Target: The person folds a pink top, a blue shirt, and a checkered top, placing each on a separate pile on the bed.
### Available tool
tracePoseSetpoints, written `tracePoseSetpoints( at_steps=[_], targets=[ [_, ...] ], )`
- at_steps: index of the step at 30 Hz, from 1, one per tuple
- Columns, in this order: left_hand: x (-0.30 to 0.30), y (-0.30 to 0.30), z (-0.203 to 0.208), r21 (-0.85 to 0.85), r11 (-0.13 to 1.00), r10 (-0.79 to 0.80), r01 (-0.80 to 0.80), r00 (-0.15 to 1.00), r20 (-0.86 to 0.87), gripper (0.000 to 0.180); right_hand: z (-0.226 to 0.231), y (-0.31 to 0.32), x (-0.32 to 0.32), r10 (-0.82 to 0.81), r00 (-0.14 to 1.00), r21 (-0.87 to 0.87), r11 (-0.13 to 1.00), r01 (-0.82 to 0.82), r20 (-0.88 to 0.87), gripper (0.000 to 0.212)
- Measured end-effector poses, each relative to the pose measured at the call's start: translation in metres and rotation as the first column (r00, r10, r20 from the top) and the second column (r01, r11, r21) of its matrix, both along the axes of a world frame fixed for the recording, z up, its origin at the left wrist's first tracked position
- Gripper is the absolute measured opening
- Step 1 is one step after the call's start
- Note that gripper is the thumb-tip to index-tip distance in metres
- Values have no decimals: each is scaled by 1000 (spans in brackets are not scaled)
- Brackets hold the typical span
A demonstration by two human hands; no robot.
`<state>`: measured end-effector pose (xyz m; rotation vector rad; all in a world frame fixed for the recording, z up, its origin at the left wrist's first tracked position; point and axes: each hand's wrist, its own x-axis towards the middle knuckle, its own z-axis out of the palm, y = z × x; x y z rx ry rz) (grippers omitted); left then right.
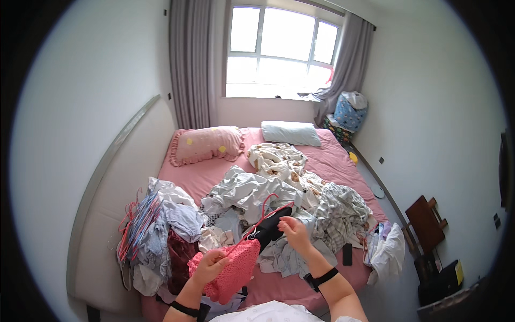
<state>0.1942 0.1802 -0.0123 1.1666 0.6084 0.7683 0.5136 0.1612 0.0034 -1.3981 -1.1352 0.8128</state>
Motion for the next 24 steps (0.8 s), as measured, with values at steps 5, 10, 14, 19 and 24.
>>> tracePoseSetpoints(
  at_steps=[5,10,14,19,24],
  targets=[
    [116,-25,-28,228,959,-155,167,986,-66,3,21,-52,-28,-16,799,5,1000,24,-601,29],
    [221,-64,-5,480,763,-364,433,902,-234,10,25,-149,59,-377,644,-38,879,476,-666,23],
    [295,-83,-6,709,627,-388,323,918,-76,17,35,-238,134,-568,510,-67,708,703,-646,24],
    [382,-97,-30,448,702,-517,554,829,-215,19,32,-321,253,-725,454,-25,544,839,-518,23],
    [457,-107,-53,211,726,-593,655,751,-290,17,5,-370,389,-897,393,-40,409,912,-203,26]
  ],
)
